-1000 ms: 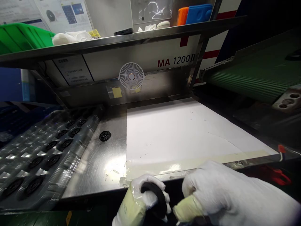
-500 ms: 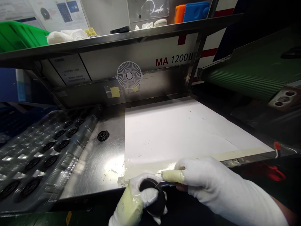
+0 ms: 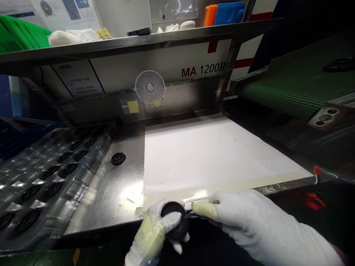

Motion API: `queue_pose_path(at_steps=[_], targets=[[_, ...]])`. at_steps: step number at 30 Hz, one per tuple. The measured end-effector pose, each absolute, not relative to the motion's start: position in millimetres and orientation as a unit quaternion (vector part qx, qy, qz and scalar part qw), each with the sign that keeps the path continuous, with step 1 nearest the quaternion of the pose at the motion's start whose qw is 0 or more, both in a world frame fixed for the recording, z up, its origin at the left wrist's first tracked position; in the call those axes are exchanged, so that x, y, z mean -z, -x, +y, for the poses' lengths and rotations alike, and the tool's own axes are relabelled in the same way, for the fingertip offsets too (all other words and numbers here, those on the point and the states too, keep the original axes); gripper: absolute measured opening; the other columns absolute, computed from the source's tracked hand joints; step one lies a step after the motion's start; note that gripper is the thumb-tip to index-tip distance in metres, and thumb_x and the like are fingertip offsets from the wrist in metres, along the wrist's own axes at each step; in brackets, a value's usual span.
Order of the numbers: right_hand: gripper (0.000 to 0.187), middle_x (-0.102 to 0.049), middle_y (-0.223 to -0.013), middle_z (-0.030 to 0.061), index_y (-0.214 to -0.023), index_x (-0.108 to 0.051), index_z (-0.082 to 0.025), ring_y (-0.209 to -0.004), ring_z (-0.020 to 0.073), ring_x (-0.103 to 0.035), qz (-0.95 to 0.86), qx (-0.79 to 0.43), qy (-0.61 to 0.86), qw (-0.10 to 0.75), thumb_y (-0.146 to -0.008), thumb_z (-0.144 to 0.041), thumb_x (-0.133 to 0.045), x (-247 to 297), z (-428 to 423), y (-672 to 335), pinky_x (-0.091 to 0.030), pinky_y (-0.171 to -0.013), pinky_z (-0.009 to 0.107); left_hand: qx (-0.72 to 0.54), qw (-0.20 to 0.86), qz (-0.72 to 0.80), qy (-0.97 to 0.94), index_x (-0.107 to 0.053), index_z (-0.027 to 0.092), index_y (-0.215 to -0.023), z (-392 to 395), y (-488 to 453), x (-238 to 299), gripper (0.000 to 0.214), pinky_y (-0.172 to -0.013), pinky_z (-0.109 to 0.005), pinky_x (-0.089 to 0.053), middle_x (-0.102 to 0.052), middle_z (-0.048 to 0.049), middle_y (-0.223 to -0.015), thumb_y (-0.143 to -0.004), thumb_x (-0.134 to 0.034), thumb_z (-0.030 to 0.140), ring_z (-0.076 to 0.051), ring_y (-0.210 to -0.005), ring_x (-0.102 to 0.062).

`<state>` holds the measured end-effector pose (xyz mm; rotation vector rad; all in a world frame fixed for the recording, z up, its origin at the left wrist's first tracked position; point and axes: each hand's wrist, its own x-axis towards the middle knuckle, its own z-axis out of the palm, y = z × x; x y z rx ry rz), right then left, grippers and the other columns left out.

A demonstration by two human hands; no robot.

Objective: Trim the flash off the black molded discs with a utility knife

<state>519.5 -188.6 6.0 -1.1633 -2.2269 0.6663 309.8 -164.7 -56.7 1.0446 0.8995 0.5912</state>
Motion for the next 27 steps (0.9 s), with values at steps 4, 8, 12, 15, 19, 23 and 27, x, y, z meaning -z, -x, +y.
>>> queue_pose_path(at_steps=[4, 8, 12, 15, 19, 23, 27], targets=[[0.025, -0.067, -0.077, -0.0054, -0.096, -0.067, -0.035, -0.069, 0.0115, -0.061, -0.825, -0.326, 0.397, 0.236, -0.082, -0.017, -0.055, -7, -193, -514, -0.045, -0.067, 0.016, -0.293, 0.717, 0.416, -0.476, -0.059, 0.006, -0.093, -166, -312, 57, 0.029, -0.041, -0.022, -0.039, -0.063, -0.0089, -0.060, -0.079, -0.051, 0.030, -0.012, -0.043, -0.052], [0.033, -0.067, -0.092, -0.0022, -0.109, -0.062, -0.034, -0.081, 0.0160, -0.062, -0.805, -0.389, 0.393, 0.214, -0.080, -0.018, -0.057, -5, -195, -517, -0.047, -0.073, 0.020, -0.367, 0.755, 0.395, -0.373, -0.059, 0.008, -0.101, -167, -311, 67, 0.031, -0.054, -0.029, -0.048, -0.066, -0.0123, -0.077, -0.079, -0.051, 0.029, -0.019, -0.061, -0.062], [0.033, -0.064, -0.102, 0.0018, -0.117, -0.056, -0.031, -0.091, 0.0192, -0.059, -0.739, -0.401, 0.463, 0.280, -0.085, -0.026, -0.054, 20, -193, -531, -0.048, -0.081, 0.026, -0.413, 0.847, 0.265, -0.203, -0.056, 0.014, -0.110, -161, -305, 76, 0.037, -0.081, -0.051, -0.046, -0.058, -0.0147, -0.115, -0.077, -0.055, 0.029, -0.035, -0.103, -0.054], [0.038, -0.066, -0.067, 0.0016, -0.119, -0.056, -0.028, -0.054, 0.0145, -0.059, -0.619, -0.426, 0.571, 0.330, -0.083, -0.041, -0.055, 50, -193, -542, -0.049, -0.050, 0.021, -0.380, 0.894, 0.193, -0.140, -0.055, 0.014, -0.114, -155, -302, 74, 0.038, -0.089, -0.051, -0.041, -0.056, -0.0136, -0.119, -0.078, -0.052, 0.026, -0.037, -0.112, -0.048], [0.051, -0.060, -0.049, 0.0017, -0.107, -0.065, -0.021, -0.032, 0.0095, -0.044, -0.449, -0.460, 0.619, 0.451, -0.071, -0.057, -0.062, 72, -192, -544, -0.035, -0.030, 0.018, -0.359, 0.907, 0.167, -0.142, -0.047, 0.010, -0.122, -153, -305, 68, 0.043, -0.085, -0.042, -0.045, -0.054, -0.0177, -0.120, -0.083, -0.048, 0.027, -0.037, -0.112, -0.047], [0.044, -0.066, -0.066, 0.0065, -0.095, -0.070, -0.021, -0.048, 0.0145, -0.056, -0.396, -0.468, 0.577, 0.539, -0.068, -0.054, -0.066, 61, -189, -540, -0.047, -0.044, 0.024, -0.367, 0.905, 0.159, -0.145, -0.048, 0.012, -0.122, -156, -311, 70, 0.041, -0.075, -0.033, -0.048, -0.059, -0.0169, -0.109, -0.086, -0.043, 0.031, -0.033, -0.106, -0.053], [0.050, -0.066, -0.093, 0.0113, -0.102, -0.066, -0.024, -0.073, 0.0253, -0.063, -0.397, -0.539, 0.488, 0.560, -0.061, -0.051, -0.072, 49, -188, -542, -0.052, -0.064, 0.036, -0.363, 0.910, 0.140, -0.144, -0.057, 0.010, -0.111, -156, -314, 78, 0.041, -0.066, -0.028, -0.047, -0.063, -0.0162, -0.093, -0.085, -0.043, 0.038, -0.025, -0.089, -0.060]])
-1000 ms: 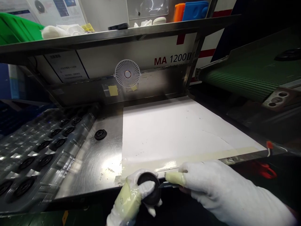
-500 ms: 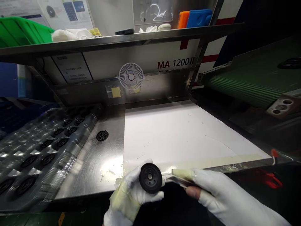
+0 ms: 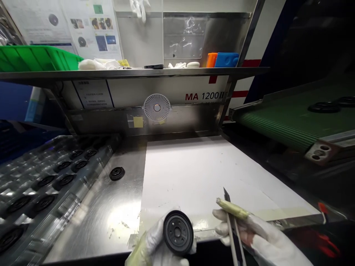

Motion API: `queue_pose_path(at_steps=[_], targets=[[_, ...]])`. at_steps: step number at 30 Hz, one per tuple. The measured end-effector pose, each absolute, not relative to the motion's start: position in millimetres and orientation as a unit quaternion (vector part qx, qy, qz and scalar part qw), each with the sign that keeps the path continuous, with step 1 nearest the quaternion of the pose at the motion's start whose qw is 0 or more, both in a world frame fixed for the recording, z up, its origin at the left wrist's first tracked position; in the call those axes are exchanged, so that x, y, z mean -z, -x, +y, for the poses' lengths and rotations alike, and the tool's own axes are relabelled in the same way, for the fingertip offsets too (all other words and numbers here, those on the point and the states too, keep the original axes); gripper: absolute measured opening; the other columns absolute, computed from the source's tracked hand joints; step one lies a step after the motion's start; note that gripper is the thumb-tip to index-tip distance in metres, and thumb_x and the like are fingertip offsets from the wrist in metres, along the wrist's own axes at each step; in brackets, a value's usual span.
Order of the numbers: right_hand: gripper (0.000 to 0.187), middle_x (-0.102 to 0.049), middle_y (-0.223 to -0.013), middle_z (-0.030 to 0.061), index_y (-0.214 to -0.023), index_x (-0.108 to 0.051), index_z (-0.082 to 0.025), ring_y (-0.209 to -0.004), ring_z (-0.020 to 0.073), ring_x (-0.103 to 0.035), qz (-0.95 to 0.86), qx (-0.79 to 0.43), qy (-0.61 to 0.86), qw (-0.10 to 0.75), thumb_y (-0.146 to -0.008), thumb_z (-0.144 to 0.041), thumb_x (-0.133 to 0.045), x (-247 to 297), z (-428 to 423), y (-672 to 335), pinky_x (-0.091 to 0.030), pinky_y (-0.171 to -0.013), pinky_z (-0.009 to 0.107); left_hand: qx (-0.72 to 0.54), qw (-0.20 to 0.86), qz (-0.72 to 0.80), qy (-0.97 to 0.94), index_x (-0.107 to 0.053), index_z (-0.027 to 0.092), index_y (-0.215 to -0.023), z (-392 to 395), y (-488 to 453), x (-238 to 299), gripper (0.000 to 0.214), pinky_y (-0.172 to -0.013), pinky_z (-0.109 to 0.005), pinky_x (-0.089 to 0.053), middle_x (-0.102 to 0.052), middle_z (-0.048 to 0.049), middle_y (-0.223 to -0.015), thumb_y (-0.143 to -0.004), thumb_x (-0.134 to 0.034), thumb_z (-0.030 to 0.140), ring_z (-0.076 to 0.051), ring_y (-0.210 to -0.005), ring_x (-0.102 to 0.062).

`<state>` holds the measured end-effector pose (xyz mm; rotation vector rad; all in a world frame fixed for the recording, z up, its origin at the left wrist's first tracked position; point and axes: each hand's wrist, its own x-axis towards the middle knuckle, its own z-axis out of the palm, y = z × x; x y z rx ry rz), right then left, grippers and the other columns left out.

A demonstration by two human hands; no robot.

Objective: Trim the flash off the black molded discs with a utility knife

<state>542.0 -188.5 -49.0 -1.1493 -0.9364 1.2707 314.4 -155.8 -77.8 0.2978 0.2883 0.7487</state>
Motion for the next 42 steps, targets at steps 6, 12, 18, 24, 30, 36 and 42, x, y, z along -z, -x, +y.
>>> queue_pose_path(at_steps=[6, 12, 18, 24, 30, 36, 42], targets=[[0.042, -0.064, -0.071, 0.0048, -0.092, -0.067, -0.022, -0.062, 0.0195, -0.061, -0.378, -0.570, 0.476, 0.553, -0.055, -0.039, -0.080, 61, -192, -523, -0.051, -0.059, 0.029, -0.357, 0.913, 0.151, -0.126, -0.057, 0.017, -0.110, -154, -321, 80, 0.050, -0.043, -0.020, -0.035, -0.062, -0.0092, -0.079, -0.080, -0.043, 0.054, -0.015, -0.059, -0.056], [0.033, -0.064, -0.063, 0.0052, -0.083, -0.069, -0.018, -0.057, 0.0182, -0.059, -0.440, -0.544, 0.481, 0.529, -0.072, -0.049, -0.066, 57, -197, -483, -0.050, -0.058, 0.029, -0.379, 0.892, 0.212, -0.126, -0.058, 0.013, -0.097, -157, -329, 69, 0.046, -0.041, -0.025, -0.044, -0.061, -0.0091, -0.082, -0.084, -0.036, 0.051, -0.017, -0.061, -0.058], [0.024, -0.067, -0.064, 0.0037, -0.073, -0.065, -0.019, -0.051, 0.0159, -0.059, -0.437, -0.563, 0.478, 0.513, -0.070, -0.041, -0.071, 58, -192, -474, -0.048, -0.049, 0.025, -0.424, 0.850, 0.271, -0.156, -0.047, 0.020, -0.115, -162, -323, 65, 0.043, -0.034, -0.025, -0.039, -0.060, -0.0068, -0.093, -0.083, -0.039, 0.048, -0.019, -0.058, -0.060], [0.030, -0.064, -0.056, 0.0041, -0.073, -0.056, -0.014, -0.045, 0.0132, -0.057, -0.412, -0.571, 0.479, 0.525, -0.069, -0.040, -0.072, 69, -190, -463, -0.044, -0.044, 0.021, -0.446, 0.806, 0.322, -0.218, -0.052, 0.016, -0.098, -169, -329, 64, 0.038, -0.038, -0.023, -0.034, -0.061, -0.0053, -0.068, -0.083, -0.038, 0.048, -0.015, -0.045, -0.055], [0.022, -0.060, -0.058, 0.0019, -0.081, -0.055, -0.015, -0.051, 0.0137, -0.058, -0.395, -0.568, 0.464, 0.554, -0.080, -0.036, -0.061, 53, -197, -450, -0.043, -0.049, 0.023, -0.481, 0.765, 0.343, -0.257, -0.053, 0.018, -0.097, -171, -330, 55, 0.028, -0.042, -0.025, -0.037, -0.063, -0.0049, -0.081, -0.080, -0.048, 0.040, -0.012, -0.045, -0.053], [0.025, -0.061, -0.064, 0.0039, -0.068, -0.056, -0.015, -0.060, 0.0136, -0.058, -0.394, -0.591, 0.458, 0.535, -0.082, -0.035, -0.059, 43, -201, -448, -0.044, -0.055, 0.022, -0.501, 0.719, 0.398, -0.272, -0.058, 0.017, -0.088, -174, -327, 56, 0.035, -0.049, -0.028, -0.040, -0.060, -0.0033, -0.068, -0.083, -0.040, 0.046, -0.014, -0.051, -0.053], [0.030, -0.060, -0.063, 0.0028, -0.063, -0.057, -0.015, -0.058, 0.0129, -0.056, -0.389, -0.587, 0.466, 0.535, -0.080, -0.040, -0.061, 45, -203, -445, -0.044, -0.056, 0.023, -0.525, 0.533, 0.526, -0.405, -0.065, 0.022, -0.090, -181, -323, 59, 0.018, -0.077, -0.028, -0.040, -0.063, -0.0027, -0.087, -0.080, -0.052, 0.028, -0.021, -0.089, -0.054]])
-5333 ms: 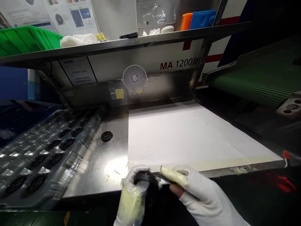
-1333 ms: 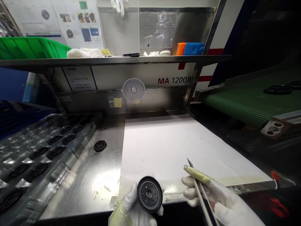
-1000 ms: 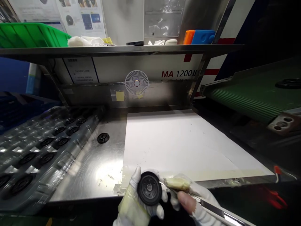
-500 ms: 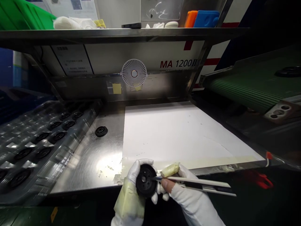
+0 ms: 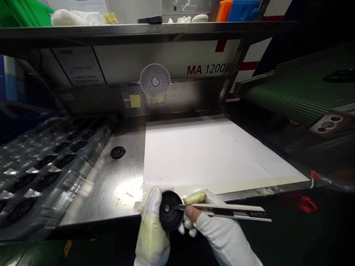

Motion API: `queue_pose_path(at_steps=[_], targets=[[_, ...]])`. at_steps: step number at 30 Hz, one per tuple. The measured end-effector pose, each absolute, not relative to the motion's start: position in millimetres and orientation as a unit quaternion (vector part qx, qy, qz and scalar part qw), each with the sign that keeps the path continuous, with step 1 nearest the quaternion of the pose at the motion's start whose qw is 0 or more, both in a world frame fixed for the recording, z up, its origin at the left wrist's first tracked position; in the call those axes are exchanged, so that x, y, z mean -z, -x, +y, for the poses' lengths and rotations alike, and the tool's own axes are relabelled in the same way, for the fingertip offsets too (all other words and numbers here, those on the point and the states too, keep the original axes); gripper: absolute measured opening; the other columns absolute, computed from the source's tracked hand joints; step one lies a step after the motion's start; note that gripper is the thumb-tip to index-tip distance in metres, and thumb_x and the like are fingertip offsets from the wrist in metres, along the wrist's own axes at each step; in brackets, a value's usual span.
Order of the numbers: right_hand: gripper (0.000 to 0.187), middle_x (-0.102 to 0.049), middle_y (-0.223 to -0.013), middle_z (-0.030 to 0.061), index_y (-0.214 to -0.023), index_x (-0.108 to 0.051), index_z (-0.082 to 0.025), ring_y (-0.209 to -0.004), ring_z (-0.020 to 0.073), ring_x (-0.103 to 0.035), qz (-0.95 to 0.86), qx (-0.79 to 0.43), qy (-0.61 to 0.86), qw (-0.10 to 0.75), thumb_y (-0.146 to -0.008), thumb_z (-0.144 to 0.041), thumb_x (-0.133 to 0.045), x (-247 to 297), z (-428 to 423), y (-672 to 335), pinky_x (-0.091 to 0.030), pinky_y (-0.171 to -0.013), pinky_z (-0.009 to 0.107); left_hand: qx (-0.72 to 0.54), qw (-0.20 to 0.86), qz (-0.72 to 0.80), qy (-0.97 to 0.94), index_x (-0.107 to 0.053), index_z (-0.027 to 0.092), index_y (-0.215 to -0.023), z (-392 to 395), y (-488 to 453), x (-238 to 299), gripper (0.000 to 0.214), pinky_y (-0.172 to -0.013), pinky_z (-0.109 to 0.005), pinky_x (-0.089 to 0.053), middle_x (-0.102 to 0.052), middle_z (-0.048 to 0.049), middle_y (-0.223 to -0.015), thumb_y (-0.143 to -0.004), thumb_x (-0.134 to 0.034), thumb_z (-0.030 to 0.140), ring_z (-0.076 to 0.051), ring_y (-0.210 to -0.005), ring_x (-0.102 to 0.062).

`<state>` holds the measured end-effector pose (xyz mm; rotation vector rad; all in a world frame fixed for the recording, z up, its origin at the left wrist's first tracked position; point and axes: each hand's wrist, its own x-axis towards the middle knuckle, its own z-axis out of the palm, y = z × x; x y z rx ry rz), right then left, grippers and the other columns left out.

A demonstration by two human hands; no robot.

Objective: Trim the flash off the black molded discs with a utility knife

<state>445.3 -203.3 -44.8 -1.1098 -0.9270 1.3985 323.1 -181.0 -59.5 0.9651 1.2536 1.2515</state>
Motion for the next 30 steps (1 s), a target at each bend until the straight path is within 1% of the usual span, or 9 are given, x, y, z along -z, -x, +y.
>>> queue_pose_path(at_steps=[2, 6, 10, 13, 16, 19, 23, 27, 30], targets=[[0.034, -0.060, -0.062, 0.0034, -0.061, -0.057, -0.015, -0.058, 0.0136, -0.056, -0.388, -0.586, 0.478, 0.527, -0.079, -0.043, -0.061, 48, -204, -445, -0.044, -0.056, 0.024, -0.529, 0.535, 0.533, -0.386, -0.066, 0.025, -0.090, -183, -323, 60, 0.017, -0.081, -0.029, -0.039, -0.063, -0.0020, -0.091, -0.079, -0.053, 0.025, -0.022, -0.094, -0.051], [0.037, -0.060, -0.060, 0.0038, -0.057, -0.057, -0.015, -0.056, 0.0132, -0.056, -0.377, -0.592, 0.489, 0.518, -0.077, -0.045, -0.063, 53, -206, -444, -0.045, -0.056, 0.024, -0.508, 0.504, 0.564, -0.412, -0.066, 0.027, -0.088, -183, -324, 57, 0.018, -0.081, -0.030, -0.038, -0.061, -0.0016, -0.091, -0.078, -0.054, 0.018, -0.024, -0.098, -0.048], [0.034, -0.060, -0.060, 0.0029, -0.059, -0.058, -0.015, -0.055, 0.0124, -0.055, -0.350, -0.598, 0.487, 0.531, -0.075, -0.044, -0.065, 51, -206, -442, -0.044, -0.053, 0.022, -0.507, 0.464, 0.568, -0.453, -0.067, 0.025, -0.082, -180, -326, 53, 0.021, -0.081, -0.030, -0.036, -0.061, -0.0023, -0.087, -0.082, -0.046, 0.021, -0.023, -0.095, -0.047], [0.029, -0.061, -0.060, 0.0017, -0.071, -0.061, -0.016, -0.054, 0.0126, -0.056, -0.334, -0.602, 0.488, 0.536, -0.074, -0.044, -0.067, 49, -205, -441, -0.044, -0.051, 0.021, -0.524, 0.477, 0.553, -0.438, -0.067, 0.023, -0.079, -180, -328, 53, 0.024, -0.077, -0.030, -0.036, -0.060, -0.0037, -0.083, -0.085, -0.043, 0.026, -0.023, -0.090, -0.049], [0.033, -0.061, -0.059, 0.0024, -0.063, -0.059, -0.015, -0.055, 0.0127, -0.056, -0.328, -0.609, 0.492, 0.530, -0.072, -0.047, -0.067, 49, -204, -440, -0.045, -0.052, 0.021, -0.536, 0.497, 0.538, -0.420, -0.066, 0.021, -0.077, -179, -329, 55, 0.027, -0.075, -0.030, -0.036, -0.060, -0.0044, -0.079, -0.085, -0.043, 0.031, -0.023, -0.085, -0.050], [0.039, -0.060, -0.058, 0.0034, -0.054, -0.057, -0.015, -0.055, 0.0127, -0.056, -0.326, -0.621, 0.492, 0.516, -0.071, -0.049, -0.067, 51, -204, -440, -0.046, -0.053, 0.022, -0.538, 0.490, 0.536, -0.427, -0.066, 0.021, -0.076, -180, -328, 57, 0.023, -0.076, -0.030, -0.035, -0.059, -0.0046, -0.080, -0.084, -0.045, 0.027, -0.022, -0.083, -0.050], [0.042, -0.061, -0.056, 0.0044, -0.052, -0.058, -0.014, -0.053, 0.0139, -0.056, -0.323, -0.628, 0.498, 0.503, -0.067, -0.052, -0.068, 54, -202, -442, -0.047, -0.054, 0.024, -0.537, 0.486, 0.539, -0.430, -0.066, 0.021, -0.075, -180, -327, 59, 0.016, -0.076, -0.028, -0.035, -0.059, -0.0044, -0.080, -0.080, -0.051, 0.020, -0.022, -0.085, -0.050], [0.044, -0.062, -0.055, 0.0058, -0.051, -0.060, -0.014, -0.054, 0.0147, -0.057, -0.311, -0.641, 0.504, 0.488, -0.066, -0.054, -0.068, 56, -203, -444, -0.048, -0.058, 0.026, -0.517, 0.537, 0.537, -0.395, -0.065, 0.022, -0.077, -180, -327, 59, 0.020, -0.069, -0.029, -0.039, -0.058, -0.0041, -0.074, -0.083, -0.047, 0.029, -0.022, -0.080, -0.052], [0.042, -0.061, -0.057, 0.0047, -0.053, -0.059, -0.014, -0.053, 0.0136, -0.056, -0.301, -0.626, 0.497, 0.520, -0.068, -0.052, -0.067, 57, -205, -442, -0.047, -0.056, 0.025, -0.499, 0.531, 0.549, -0.409, -0.065, 0.023, -0.082, -179, -325, 60, 0.021, -0.068, -0.030, -0.040, -0.060, -0.0048, -0.083, -0.083, -0.045, 0.030, -0.023, -0.082, -0.052]])
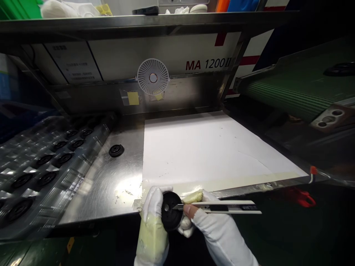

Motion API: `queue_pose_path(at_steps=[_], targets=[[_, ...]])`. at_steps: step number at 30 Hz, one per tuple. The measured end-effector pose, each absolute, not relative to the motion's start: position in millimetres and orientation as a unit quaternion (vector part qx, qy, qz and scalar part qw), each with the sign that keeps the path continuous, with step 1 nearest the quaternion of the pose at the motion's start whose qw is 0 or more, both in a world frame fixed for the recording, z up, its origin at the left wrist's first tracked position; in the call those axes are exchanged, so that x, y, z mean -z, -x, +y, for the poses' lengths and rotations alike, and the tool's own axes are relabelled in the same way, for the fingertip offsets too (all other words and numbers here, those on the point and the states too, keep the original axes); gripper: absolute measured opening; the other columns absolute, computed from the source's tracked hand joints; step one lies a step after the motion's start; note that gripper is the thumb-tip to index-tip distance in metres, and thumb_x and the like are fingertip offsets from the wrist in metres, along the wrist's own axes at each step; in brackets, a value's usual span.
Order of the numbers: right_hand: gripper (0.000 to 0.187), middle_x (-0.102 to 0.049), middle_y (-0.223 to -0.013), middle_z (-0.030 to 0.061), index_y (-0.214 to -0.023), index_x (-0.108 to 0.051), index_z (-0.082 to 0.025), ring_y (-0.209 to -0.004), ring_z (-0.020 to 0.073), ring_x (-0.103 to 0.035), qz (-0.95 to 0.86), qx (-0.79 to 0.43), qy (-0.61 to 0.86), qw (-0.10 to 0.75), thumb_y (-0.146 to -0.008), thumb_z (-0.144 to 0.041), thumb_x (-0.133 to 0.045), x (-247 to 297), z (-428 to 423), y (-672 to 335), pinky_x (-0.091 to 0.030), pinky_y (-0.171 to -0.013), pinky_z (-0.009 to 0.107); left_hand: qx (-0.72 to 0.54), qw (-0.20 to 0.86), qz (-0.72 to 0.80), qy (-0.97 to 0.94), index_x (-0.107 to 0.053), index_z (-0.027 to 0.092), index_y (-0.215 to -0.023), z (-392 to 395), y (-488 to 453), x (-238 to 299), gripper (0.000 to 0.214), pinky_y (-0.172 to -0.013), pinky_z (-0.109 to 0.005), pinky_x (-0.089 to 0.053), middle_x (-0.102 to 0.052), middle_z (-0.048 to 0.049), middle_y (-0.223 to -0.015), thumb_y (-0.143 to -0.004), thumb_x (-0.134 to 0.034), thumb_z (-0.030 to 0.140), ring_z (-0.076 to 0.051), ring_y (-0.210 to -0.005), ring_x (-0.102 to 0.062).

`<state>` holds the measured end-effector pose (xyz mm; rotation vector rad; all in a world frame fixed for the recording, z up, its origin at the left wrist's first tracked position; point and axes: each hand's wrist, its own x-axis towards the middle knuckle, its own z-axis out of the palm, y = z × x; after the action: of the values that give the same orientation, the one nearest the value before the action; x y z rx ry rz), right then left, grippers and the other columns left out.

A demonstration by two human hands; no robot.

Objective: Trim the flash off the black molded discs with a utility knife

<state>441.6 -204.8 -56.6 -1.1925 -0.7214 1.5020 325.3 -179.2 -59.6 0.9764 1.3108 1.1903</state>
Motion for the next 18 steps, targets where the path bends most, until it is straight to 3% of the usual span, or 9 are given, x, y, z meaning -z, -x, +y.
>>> queue_pose_path(at_steps=[5, 12, 15, 18], targets=[[0.036, -0.059, -0.059, 0.0013, -0.065, -0.059, -0.015, -0.051, 0.0125, -0.054, -0.287, -0.619, 0.482, 0.550, -0.068, -0.049, -0.070, 54.2, -206.6, -436.4, -0.045, -0.051, 0.024, -0.505, 0.486, 0.554, -0.450, -0.067, 0.024, -0.083, -178.6, -324.9, 62.3, 0.021, -0.077, -0.030, -0.038, -0.060, -0.0046, -0.091, -0.083, -0.046, 0.024, -0.024, -0.094, -0.049], [0.041, -0.061, -0.055, 0.0044, -0.059, -0.060, -0.014, -0.053, 0.0150, -0.056, -0.296, -0.622, 0.504, 0.522, -0.062, -0.052, -0.072, 54.6, -202.7, -441.4, -0.047, -0.055, 0.026, -0.480, 0.453, 0.564, -0.497, -0.063, 0.023, -0.080, -177.5, -327.0, 62.0, 0.026, -0.081, -0.030, -0.037, -0.058, -0.0055, -0.084, -0.086, -0.038, 0.025, -0.023, -0.089, -0.051], [0.041, -0.061, -0.054, 0.0062, -0.056, -0.061, -0.013, -0.053, 0.0158, -0.056, -0.299, -0.631, 0.500, 0.513, -0.063, -0.052, -0.071, 56.7, -202.5, -442.4, -0.047, -0.056, 0.026, -0.474, 0.459, 0.566, -0.493, -0.063, 0.023, -0.082, -177.1, -324.3, 62.8, 0.029, -0.079, -0.029, -0.039, -0.058, -0.0051, -0.083, -0.087, -0.036, 0.028, -0.021, -0.085, -0.053], [0.040, -0.061, -0.057, 0.0061, -0.055, -0.060, -0.012, -0.054, 0.0149, -0.056, -0.294, -0.642, 0.473, 0.527, -0.070, -0.049, -0.067, 58.2, -203.6, -441.3, -0.046, -0.057, 0.027, -0.479, 0.532, 0.544, -0.438, -0.064, 0.020, -0.083, -177.3, -322.0, 65.1, 0.028, -0.075, -0.031, -0.043, -0.061, -0.0070, -0.082, -0.084, -0.042, 0.037, -0.022, -0.082, -0.055]])
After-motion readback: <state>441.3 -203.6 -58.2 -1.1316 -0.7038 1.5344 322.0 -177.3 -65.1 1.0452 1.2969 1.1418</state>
